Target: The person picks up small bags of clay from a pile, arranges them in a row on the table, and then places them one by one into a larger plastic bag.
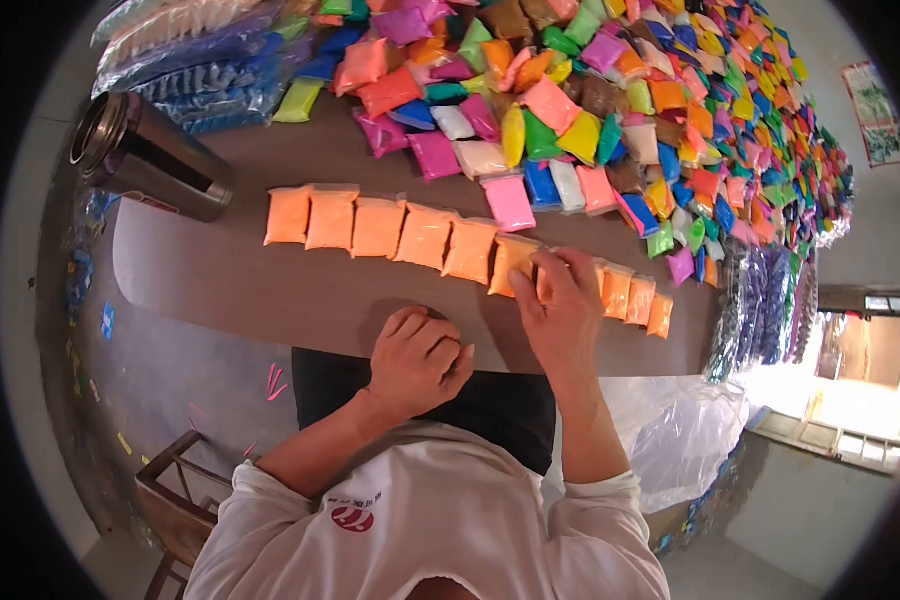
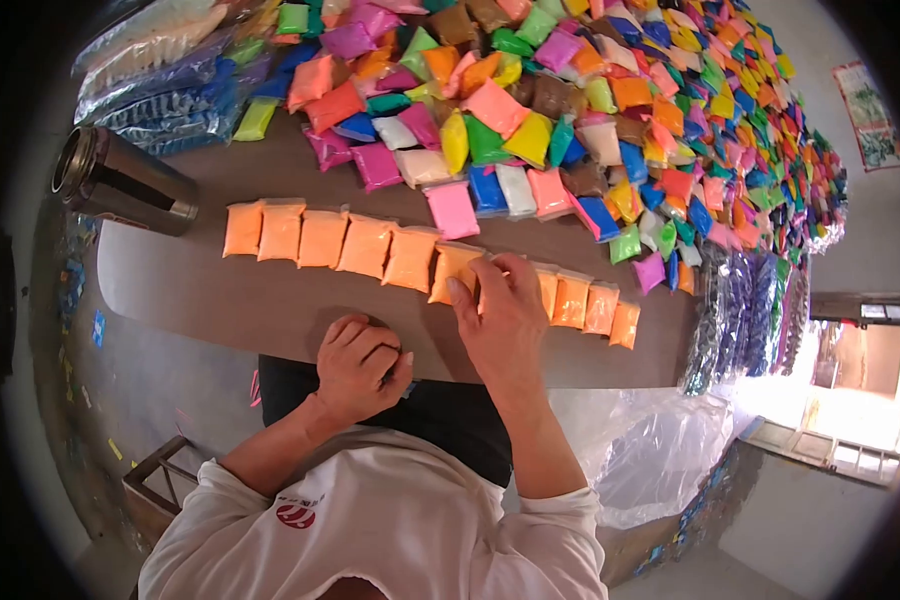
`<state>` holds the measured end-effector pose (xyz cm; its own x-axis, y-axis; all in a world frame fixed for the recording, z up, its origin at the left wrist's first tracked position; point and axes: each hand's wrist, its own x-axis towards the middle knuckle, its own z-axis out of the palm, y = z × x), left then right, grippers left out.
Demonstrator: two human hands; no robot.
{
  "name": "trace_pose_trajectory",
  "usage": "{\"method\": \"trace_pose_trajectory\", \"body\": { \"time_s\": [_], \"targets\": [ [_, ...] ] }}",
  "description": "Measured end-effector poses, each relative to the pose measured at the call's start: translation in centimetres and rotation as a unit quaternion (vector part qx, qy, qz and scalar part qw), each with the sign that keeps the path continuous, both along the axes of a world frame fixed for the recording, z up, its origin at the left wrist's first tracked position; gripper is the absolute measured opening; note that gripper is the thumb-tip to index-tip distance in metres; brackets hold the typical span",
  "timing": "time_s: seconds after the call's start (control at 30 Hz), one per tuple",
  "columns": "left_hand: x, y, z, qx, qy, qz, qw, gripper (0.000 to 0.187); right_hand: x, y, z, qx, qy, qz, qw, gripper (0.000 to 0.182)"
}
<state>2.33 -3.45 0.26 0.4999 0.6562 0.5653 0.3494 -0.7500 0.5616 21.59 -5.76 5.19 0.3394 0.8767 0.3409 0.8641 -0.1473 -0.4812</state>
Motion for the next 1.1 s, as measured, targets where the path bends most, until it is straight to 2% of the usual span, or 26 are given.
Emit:
{"method": "trace_pose_trajectory", "body": {
  "time_s": [0.03,0.13,0.27,0.4,0.53,0.57,0.7,0.8,1.03,1.1],
  "targets": [
    [-0.1,0.0,0.0,0.000,0.001,0.000,1.000,0.019,0.0,0.3,-0.9,-0.003,-0.033,0.010,0.999,0.024],
    [-0.3,0.0,-0.1,-0.009,-0.004,-0.006,1.000,0.019,0.2,0.3,-1.7,0.021,-0.029,-0.001,0.999,0.024],
    [-0.3,0.0,0.0,-0.013,-0.007,-0.002,1.000,0.018,-0.7,0.6,-0.8,0.008,0.032,0.012,0.999,0.023],
    [-0.5,0.0,0.1,-0.013,-0.005,-0.007,1.000,0.016,-3.6,3.1,0.9,0.023,0.081,0.068,0.994,0.024],
    [-0.6,0.0,-0.2,-0.006,-0.005,-0.005,1.000,0.015,-6.0,5.8,0.4,0.041,0.036,0.113,0.992,0.023],
    [-0.7,0.0,-0.2,-0.011,-0.003,-0.011,1.000,0.015,-6.1,6.1,-0.6,-0.006,0.034,0.123,0.992,0.021],
    [-1.0,0.0,-0.3,-0.022,0.000,-0.025,0.999,0.014,-6.3,6.1,-0.8,-0.053,0.018,0.110,0.992,0.019],
    [-1.0,0.0,-0.3,-0.019,-0.001,-0.027,0.999,0.014,-6.8,7.0,0.1,0.006,0.006,0.135,0.991,0.020],
    [-1.4,0.1,-0.4,-0.031,-0.005,-0.056,0.998,0.017,-10.6,11.4,1.3,0.037,0.022,0.222,0.974,0.027],
    [-1.4,0.2,-0.2,-0.025,-0.020,-0.052,0.998,0.019,-11.1,12.4,-0.3,-0.013,0.017,0.250,0.968,0.026]
  ]
}}
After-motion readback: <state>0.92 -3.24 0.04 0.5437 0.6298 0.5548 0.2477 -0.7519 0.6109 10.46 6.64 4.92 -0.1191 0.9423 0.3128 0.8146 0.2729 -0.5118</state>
